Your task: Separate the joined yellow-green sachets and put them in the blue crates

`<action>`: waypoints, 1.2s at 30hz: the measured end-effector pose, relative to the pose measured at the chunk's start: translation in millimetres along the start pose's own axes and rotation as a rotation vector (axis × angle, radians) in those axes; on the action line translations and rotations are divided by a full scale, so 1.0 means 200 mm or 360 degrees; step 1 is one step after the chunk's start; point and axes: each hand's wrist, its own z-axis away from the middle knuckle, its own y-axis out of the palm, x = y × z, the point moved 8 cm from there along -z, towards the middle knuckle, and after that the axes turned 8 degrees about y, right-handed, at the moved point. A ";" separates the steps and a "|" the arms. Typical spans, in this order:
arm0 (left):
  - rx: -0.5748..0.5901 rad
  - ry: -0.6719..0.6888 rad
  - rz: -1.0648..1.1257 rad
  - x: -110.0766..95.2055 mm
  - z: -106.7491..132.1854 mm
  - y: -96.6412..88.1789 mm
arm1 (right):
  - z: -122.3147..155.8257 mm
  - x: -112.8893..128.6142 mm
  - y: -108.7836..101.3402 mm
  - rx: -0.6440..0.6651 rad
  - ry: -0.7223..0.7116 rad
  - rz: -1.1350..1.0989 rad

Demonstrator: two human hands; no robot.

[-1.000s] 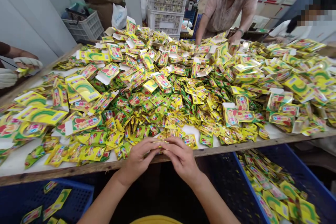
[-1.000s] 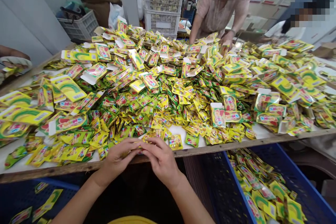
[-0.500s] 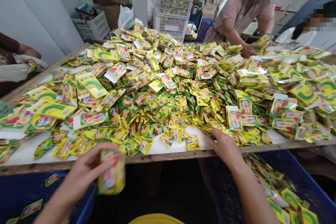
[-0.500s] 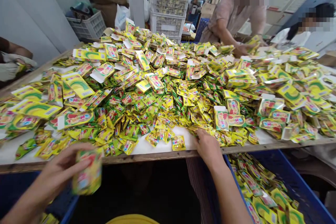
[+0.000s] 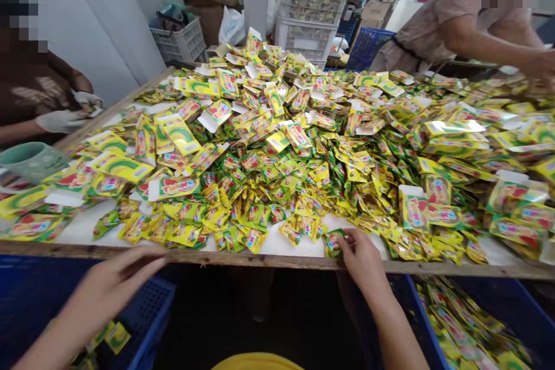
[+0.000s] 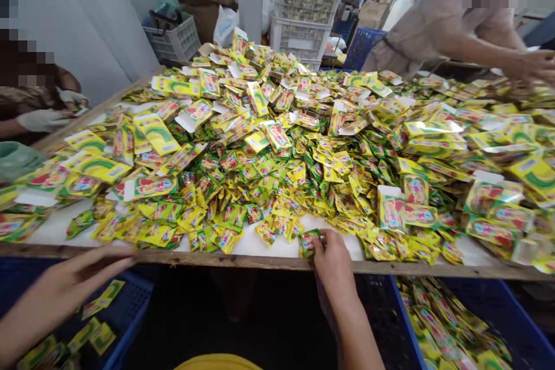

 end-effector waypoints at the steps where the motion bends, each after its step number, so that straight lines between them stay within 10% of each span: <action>1: 0.0140 0.0163 0.0059 -0.13 -0.07 0.10 | -0.01 -0.02 0.00 -0.0004 -0.0014 -0.0001; 6: 0.0131 0.0636 0.0060 -0.55 -0.53 0.35 | -0.12 -0.18 0.10 0.0170 0.0065 0.0086; 10: -0.0381 0.0386 -0.0230 -0.48 -0.88 0.20 | -0.11 -0.08 0.12 0.0142 -0.0242 -0.0030; 14: -0.0259 0.0223 -0.0276 -0.31 -1.04 0.12 | 0.04 0.07 0.11 0.0216 -0.0462 -0.0111; 20: -0.0092 0.0202 -0.0209 -0.13 -1.01 0.13 | 0.15 0.21 0.09 0.0406 -0.0766 -0.0215; 26: -0.0240 0.0214 -0.0190 -0.10 -0.92 0.06 | 0.03 0.13 0.07 0.0258 -0.0500 -0.0243; 31: -0.0531 0.0335 -0.0100 -0.37 -0.74 -0.11 | 0.02 0.16 -0.02 0.0199 -0.0251 -0.0552; 36: 0.0398 0.0652 0.0253 -0.75 -0.53 0.28 | 0.09 0.44 -0.08 0.0393 -0.0324 -0.1069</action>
